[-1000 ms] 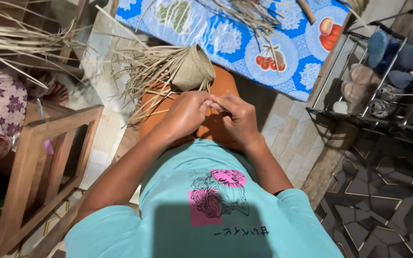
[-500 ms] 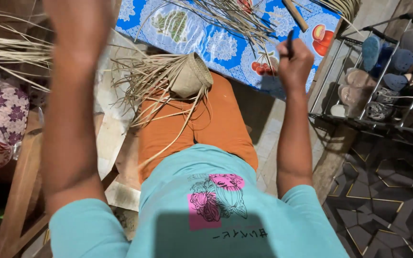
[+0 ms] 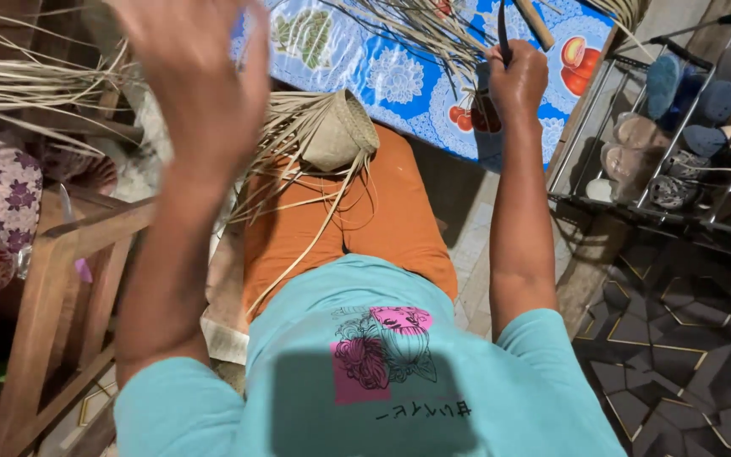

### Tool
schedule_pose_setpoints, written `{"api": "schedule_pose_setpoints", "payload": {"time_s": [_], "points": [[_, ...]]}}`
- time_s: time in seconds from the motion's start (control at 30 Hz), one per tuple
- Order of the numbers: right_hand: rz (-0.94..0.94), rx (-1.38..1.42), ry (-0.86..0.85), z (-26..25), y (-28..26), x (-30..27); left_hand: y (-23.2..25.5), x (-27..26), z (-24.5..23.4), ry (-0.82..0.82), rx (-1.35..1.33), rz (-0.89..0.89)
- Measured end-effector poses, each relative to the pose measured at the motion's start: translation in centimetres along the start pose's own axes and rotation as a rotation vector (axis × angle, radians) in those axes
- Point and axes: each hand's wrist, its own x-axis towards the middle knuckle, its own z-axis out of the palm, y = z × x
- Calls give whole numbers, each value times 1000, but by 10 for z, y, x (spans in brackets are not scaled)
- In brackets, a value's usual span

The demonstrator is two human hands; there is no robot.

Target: The person is weaving dried plant fibers to construct a small pouch or basket.

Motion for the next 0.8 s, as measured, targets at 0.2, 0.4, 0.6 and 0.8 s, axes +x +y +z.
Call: {"api": "schedule_pose_setpoints", "payload": {"time_s": [0.2,0.4,0.6,0.8], "points": [[55,-23,-47,-19,-25,-3,41,-67,0,-248,-476,-90],[-127,6,241,-48,-77,-30,54,-123,30,-478,-609,-300],[-137,497,-140,-41,-150,-92,62,-142,47,-620,-590,-415],[133,678,-449,-26,-176,-114,65,-155,69,-666,-480,-468]]}}
